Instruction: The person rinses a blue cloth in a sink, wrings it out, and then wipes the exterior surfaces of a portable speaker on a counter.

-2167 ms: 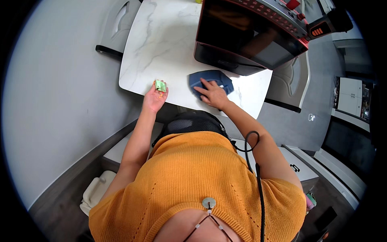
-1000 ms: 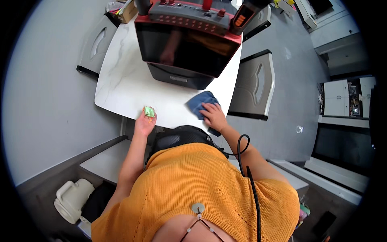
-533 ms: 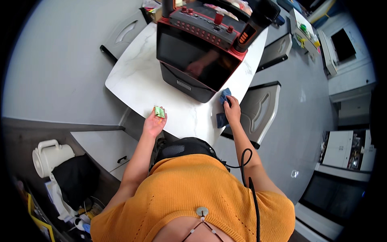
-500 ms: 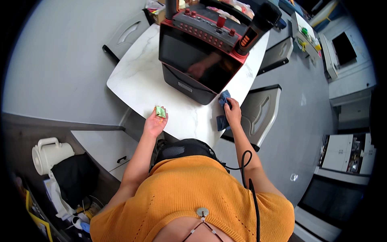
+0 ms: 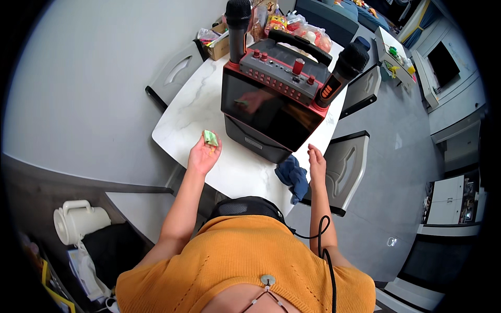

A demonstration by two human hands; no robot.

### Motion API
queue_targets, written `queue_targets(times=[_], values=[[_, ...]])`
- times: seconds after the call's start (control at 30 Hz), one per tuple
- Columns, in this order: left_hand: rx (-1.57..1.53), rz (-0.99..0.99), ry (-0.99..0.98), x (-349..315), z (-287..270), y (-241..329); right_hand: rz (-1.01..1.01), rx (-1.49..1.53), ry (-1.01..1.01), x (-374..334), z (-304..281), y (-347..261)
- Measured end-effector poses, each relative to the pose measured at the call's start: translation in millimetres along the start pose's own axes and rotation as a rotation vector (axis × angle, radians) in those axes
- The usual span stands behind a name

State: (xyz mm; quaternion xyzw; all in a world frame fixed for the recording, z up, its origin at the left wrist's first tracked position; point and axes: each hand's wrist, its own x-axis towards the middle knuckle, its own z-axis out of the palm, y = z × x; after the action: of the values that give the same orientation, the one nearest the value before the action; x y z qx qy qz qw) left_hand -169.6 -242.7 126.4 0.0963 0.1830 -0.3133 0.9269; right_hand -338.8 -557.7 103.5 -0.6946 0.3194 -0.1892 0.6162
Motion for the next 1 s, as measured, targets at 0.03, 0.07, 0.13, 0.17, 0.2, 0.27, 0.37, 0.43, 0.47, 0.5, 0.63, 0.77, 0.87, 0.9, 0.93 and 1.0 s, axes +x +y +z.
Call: queue_targets(times=[0.03, 0.07, 0.13, 0.17, 0.2, 0.27, 0.37, 0.43, 0.47, 0.5, 0.63, 0.77, 0.87, 0.9, 0.93, 1.0], values=[[-0.001, -0.001, -0.011, 6.4, 8.1, 4.7, 0.021, 0.066, 0.02, -0.1, 5.5, -10.0], [-0.003, -0.001, -0.021, 13.3, 16.4, 10.0, 0.046, 0.133, 0.053, 0.4, 13.2, -20.9], [0.016, 0.016, -0.029, 27.0, 35.7, 18.5, 0.071, 0.241, 0.086, 2.6, 25.0, -36.7], [0.026, 0.025, -0.033, 35.0, 44.2, 23.2, 0.078, 0.294, 0.103, 6.9, 29.4, -36.4], [0.022, 0.03, -0.051, 44.8, 51.2, 26.8, 0.084, 0.342, 0.122, 13.1, 33.3, -34.0], [0.021, 0.056, -0.064, 59.5, 65.3, 32.2, 0.06, 0.428, 0.208, 24.4, 44.4, -31.5], [0.014, 0.069, -0.084, 85.4, 82.1, 36.7, 0.052, 0.575, 0.121, 37.6, 51.3, -32.6], [0.012, 0.056, -0.112, 101.9, 86.5, 38.1, 0.108, 0.695, 0.23, 40.2, 66.3, -41.4], [0.01, 0.043, -0.14, 111.3, 88.5, 38.1, 0.119, 0.704, 0.246, 39.4, 70.3, -43.8], [0.009, 0.03, -0.164, 117.2, 90.6, 37.7, 0.132, 0.714, 0.263, 37.5, 74.4, -46.3], [0.01, -0.025, -0.16, 131.1, 95.7, 34.5, 0.062, 0.778, 0.273, 29.1, 81.9, -60.3], [-0.002, -0.038, -0.173, 138.8, 89.0, 31.4, 0.103, 0.805, 0.31, 27.9, 81.0, -65.5], [-0.068, -0.086, -0.251, 140.4, 81.8, 35.9, 0.162, 0.893, 0.292, 35.7, 74.2, -44.2], [-0.102, -0.104, -0.293, 139.3, 83.1, 35.9, 0.198, 0.862, 0.277, 35.2, 74.6, -46.6], [-0.026, -0.065, -0.285, 134.3, 88.7, 34.8, 0.235, 0.832, 0.261, 33.6, 75.2, -49.7], [0.036, -0.051, -0.238, 136.5, 85.7, 37.2, 0.296, 0.795, 0.265, 31.3, 75.7, -56.4]])
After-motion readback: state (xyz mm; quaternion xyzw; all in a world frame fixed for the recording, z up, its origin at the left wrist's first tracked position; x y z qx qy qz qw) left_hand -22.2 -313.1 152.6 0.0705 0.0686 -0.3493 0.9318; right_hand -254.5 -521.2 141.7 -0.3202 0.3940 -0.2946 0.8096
